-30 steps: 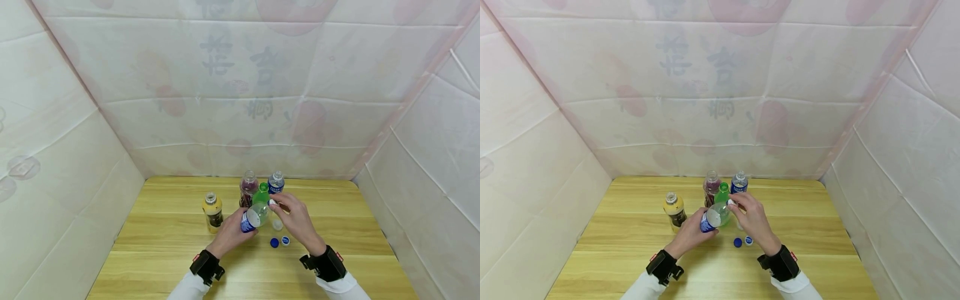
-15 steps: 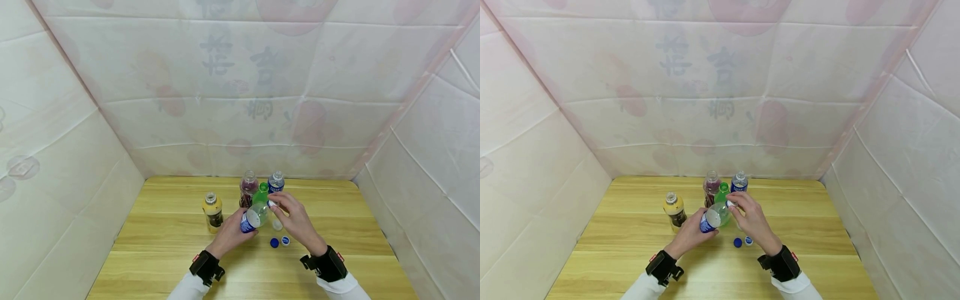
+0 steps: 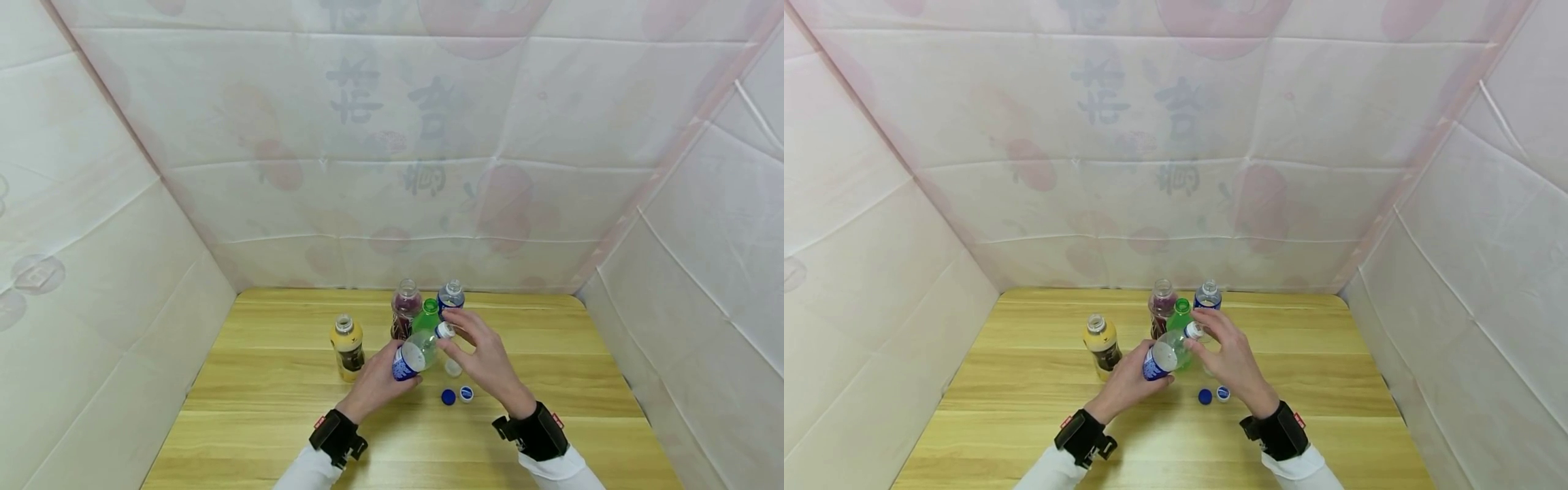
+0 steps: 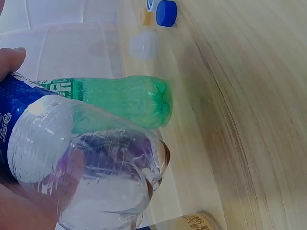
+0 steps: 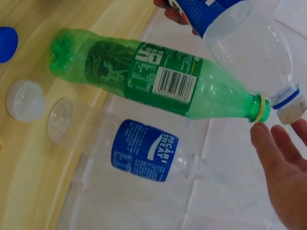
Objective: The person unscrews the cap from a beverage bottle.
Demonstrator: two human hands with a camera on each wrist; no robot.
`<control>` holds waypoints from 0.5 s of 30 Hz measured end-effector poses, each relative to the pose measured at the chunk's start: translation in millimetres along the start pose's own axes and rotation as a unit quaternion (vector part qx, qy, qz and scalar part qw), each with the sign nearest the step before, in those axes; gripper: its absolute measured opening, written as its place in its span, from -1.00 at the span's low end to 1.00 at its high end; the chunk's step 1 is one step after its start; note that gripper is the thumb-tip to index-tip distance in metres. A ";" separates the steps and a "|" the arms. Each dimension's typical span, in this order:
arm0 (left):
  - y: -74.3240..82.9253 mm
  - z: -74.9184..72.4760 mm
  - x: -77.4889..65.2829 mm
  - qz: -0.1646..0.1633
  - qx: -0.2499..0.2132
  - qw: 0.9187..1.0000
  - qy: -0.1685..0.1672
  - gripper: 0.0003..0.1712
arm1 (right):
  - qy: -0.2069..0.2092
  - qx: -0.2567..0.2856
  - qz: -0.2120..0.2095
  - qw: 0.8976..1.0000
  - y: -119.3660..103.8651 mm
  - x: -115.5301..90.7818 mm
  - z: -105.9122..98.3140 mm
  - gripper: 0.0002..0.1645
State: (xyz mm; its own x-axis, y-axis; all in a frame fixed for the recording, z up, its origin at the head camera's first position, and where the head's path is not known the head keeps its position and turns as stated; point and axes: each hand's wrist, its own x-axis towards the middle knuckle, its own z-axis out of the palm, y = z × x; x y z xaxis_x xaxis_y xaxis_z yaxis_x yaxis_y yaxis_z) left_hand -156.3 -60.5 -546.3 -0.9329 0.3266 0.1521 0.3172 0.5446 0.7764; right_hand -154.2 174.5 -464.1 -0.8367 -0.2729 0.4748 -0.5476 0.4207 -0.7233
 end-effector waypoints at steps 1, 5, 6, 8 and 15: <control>0.0 -0.2 -0.2 0.000 -0.001 1.000 0.000 -0.17 | 0.007 -0.001 0.004 1.000 0.3 0.2 -0.8 -0.45; -0.8 -0.4 -0.9 -0.002 -0.001 1.000 -0.003 -0.18 | 0.047 -0.030 0.028 0.998 1.0 0.8 -3.3 -0.57; -0.9 -0.5 -1.0 -0.002 0.000 1.000 -0.004 -0.18 | 0.057 -0.043 0.036 0.997 1.2 1.0 -3.5 -0.59; -1.1 -0.7 -1.1 -0.003 0.003 1.000 -0.005 -0.18 | 0.070 -0.068 0.051 0.994 1.3 1.5 -3.1 -0.64; -2.1 -1.2 -1.6 -0.004 0.008 1.000 -0.007 -0.19 | 0.068 -0.114 0.074 0.988 -2.5 4.7 2.3 -0.69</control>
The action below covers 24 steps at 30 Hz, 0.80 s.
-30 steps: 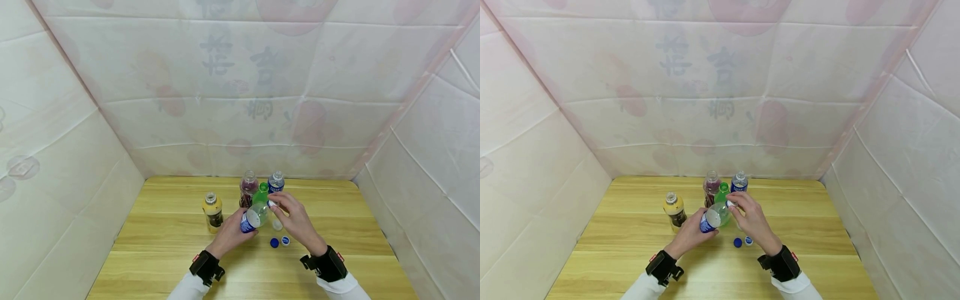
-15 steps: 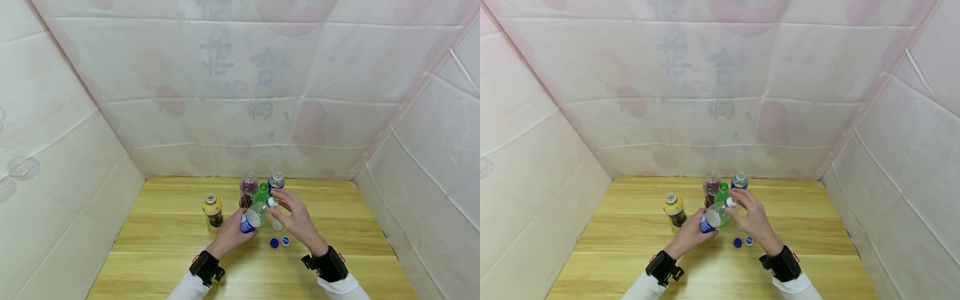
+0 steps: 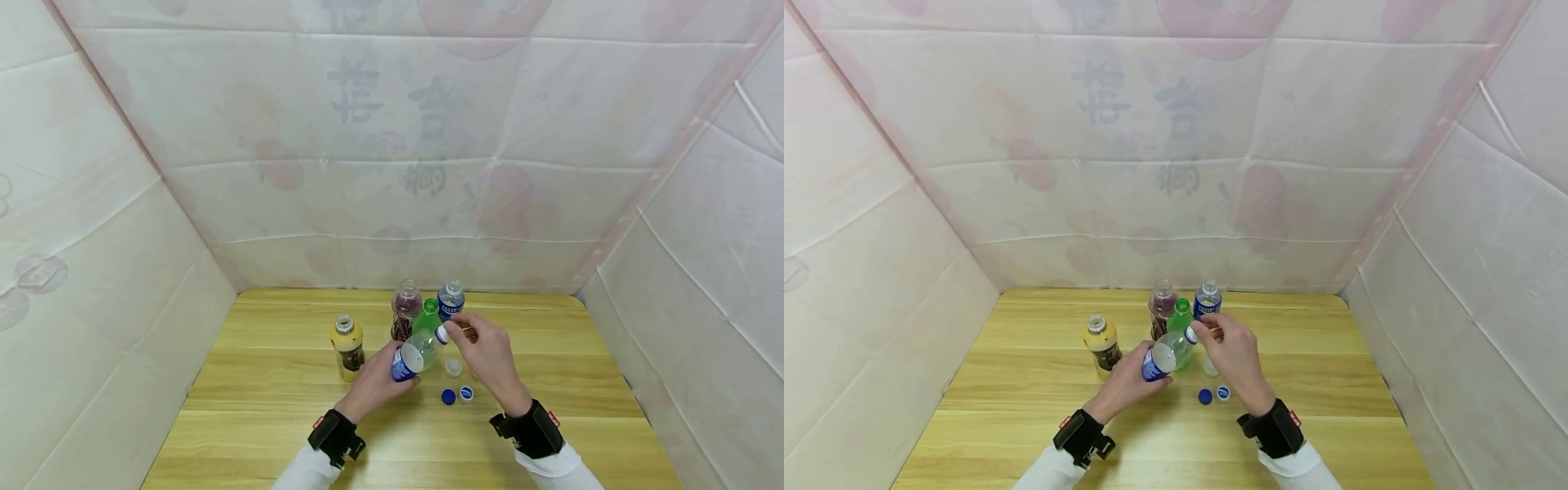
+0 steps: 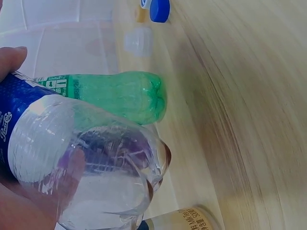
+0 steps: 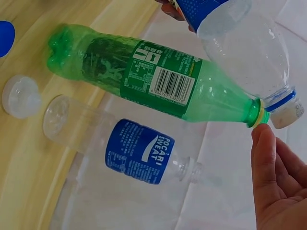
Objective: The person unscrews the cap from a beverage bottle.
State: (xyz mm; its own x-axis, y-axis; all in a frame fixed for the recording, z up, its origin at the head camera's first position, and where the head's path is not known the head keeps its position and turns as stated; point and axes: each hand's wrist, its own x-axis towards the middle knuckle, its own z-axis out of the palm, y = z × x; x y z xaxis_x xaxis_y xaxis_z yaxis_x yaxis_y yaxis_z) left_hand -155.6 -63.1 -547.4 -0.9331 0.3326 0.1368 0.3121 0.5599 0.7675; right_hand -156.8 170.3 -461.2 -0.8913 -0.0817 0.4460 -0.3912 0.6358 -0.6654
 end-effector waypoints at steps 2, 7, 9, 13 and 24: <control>-0.7 0.5 0.0 -0.001 0.002 1.000 -0.002 -0.18 | -0.003 -0.007 -0.004 1.000 -1.1 0.7 1.2 -0.69; -2.3 1.6 -0.2 0.002 0.011 1.000 -0.004 -0.19 | -0.010 -0.010 -0.004 1.000 -4.1 2.2 2.4 -0.65; -2.3 1.6 -0.3 0.003 0.012 1.000 -0.003 -0.19 | -0.013 -0.005 -0.001 1.000 -5.3 2.3 2.4 -0.65; -1.9 1.7 -0.5 0.004 0.012 1.000 -0.004 -0.19 | -0.018 0.004 0.000 1.000 -5.9 2.2 2.8 -0.67; -2.1 2.0 -0.3 0.001 0.009 1.000 -0.004 -0.18 | -0.059 0.043 0.020 0.997 -6.7 2.0 -1.3 -0.61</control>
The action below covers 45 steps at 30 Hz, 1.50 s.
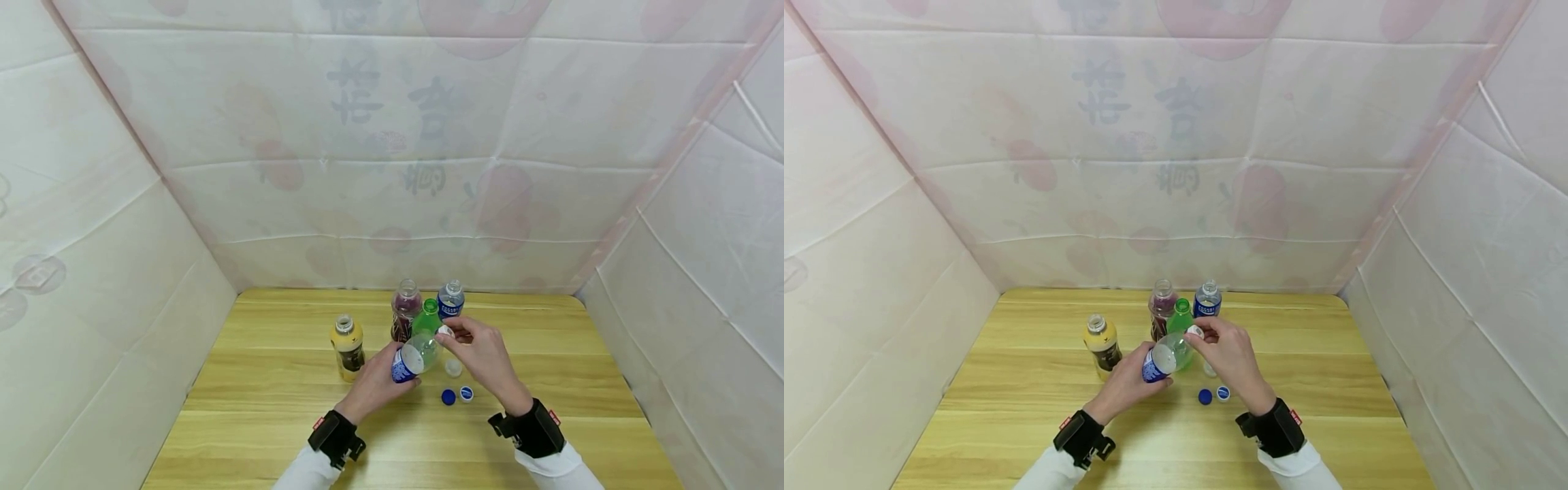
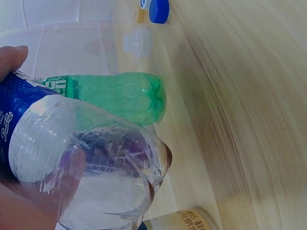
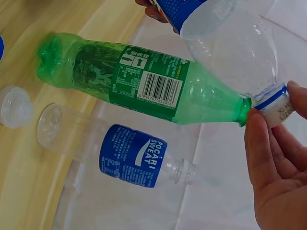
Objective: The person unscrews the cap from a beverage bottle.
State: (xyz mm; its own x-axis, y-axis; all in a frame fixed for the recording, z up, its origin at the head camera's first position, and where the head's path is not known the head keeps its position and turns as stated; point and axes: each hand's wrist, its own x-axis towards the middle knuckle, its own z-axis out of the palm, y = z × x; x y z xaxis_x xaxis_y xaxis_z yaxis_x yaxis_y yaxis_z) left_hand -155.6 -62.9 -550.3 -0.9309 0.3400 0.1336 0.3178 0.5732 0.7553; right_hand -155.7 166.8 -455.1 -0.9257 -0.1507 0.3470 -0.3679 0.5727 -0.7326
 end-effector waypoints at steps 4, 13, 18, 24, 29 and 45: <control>0.1 0.2 0.0 0.001 0.001 1.000 0.002 -0.17 | -0.010 0.003 -0.029 1.000 1.0 -0.6 -1.4 -0.59; 1.3 0.3 -0.3 -0.004 -0.007 1.000 0.004 -0.17 | -0.017 0.004 -0.075 0.997 3.9 -2.6 -1.2 -0.64; 1.8 0.3 -0.5 -0.009 -0.011 1.000 0.002 -0.17 | -0.034 0.032 -0.077 0.996 4.8 -3.1 -1.9 -0.63; 1.1 0.5 -0.3 -0.007 -0.012 1.000 0.002 -0.16 | -0.046 0.043 -0.083 0.995 4.3 -3.6 -3.4 -0.59; 1.0 0.8 0.1 -0.005 -0.014 1.000 0.002 -0.15 | -0.056 0.049 -0.083 0.994 3.4 -3.8 -4.7 -0.56; 1.8 -0.6 0.4 -0.001 -0.014 1.000 0.001 -0.15 | -0.047 0.059 -0.043 0.996 2.5 -4.5 -3.7 -0.44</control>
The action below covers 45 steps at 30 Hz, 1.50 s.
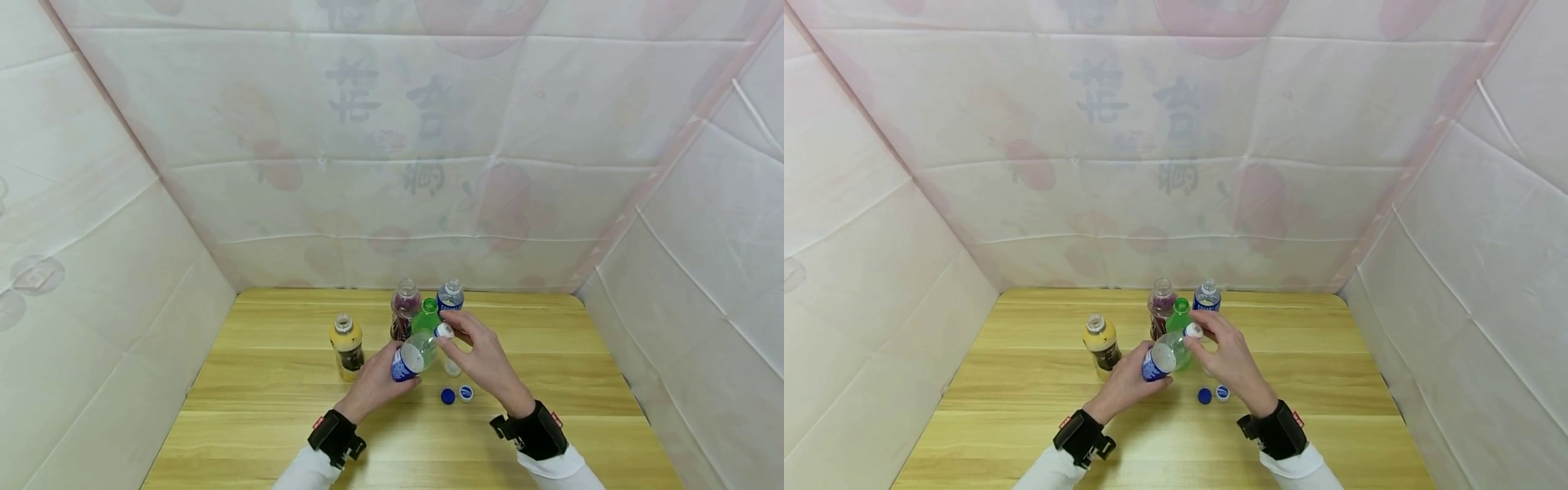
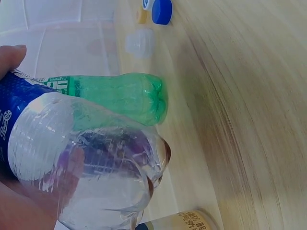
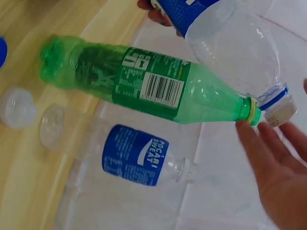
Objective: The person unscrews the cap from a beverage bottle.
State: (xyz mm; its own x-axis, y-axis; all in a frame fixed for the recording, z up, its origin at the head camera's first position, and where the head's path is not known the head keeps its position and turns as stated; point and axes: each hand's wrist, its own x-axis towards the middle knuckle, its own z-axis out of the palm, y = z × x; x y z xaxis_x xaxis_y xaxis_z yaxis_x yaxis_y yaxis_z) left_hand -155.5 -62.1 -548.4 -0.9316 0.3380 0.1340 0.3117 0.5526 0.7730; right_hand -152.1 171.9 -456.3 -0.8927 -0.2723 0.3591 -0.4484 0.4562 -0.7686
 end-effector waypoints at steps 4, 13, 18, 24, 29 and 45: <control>-0.5 -0.4 -0.1 -0.002 -0.001 1.000 -0.002 -0.15 | 0.025 -0.036 0.019 0.999 -0.1 0.6 2.0 -0.41; -1.1 -0.4 0.0 -0.003 -0.008 1.000 -0.004 -0.16 | 0.043 -0.107 0.036 0.993 -4.6 5.2 4.1 -0.51; -1.5 0.0 0.6 -0.002 -0.002 1.000 -0.002 -0.16 | 0.047 -0.114 0.027 0.992 -3.6 5.0 5.2 -0.58; -1.3 0.3 0.6 -0.002 0.004 1.000 -0.003 -0.16 | 0.041 -0.097 0.030 0.994 -2.9 3.7 4.9 -0.61; -0.7 -0.2 0.6 -0.004 0.004 1.000 -0.006 -0.16 | 0.029 -0.080 0.028 0.996 -2.9 3.0 3.3 -0.59; -2.2 -1.9 -1.1 -0.011 -0.010 1.000 0.002 -0.17 | 0.040 -0.053 -0.010 0.998 20.6 -7.8 -14.7 -0.62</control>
State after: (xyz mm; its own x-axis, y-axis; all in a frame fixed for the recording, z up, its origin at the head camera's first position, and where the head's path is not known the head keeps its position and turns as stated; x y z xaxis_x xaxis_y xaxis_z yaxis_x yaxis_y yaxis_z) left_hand -155.6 -65.2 -549.1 -0.9387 0.3237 0.1188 0.2876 0.5449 0.7876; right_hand -155.1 195.8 -467.2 -0.8824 -0.2158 0.4181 -0.4646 0.5392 -0.7024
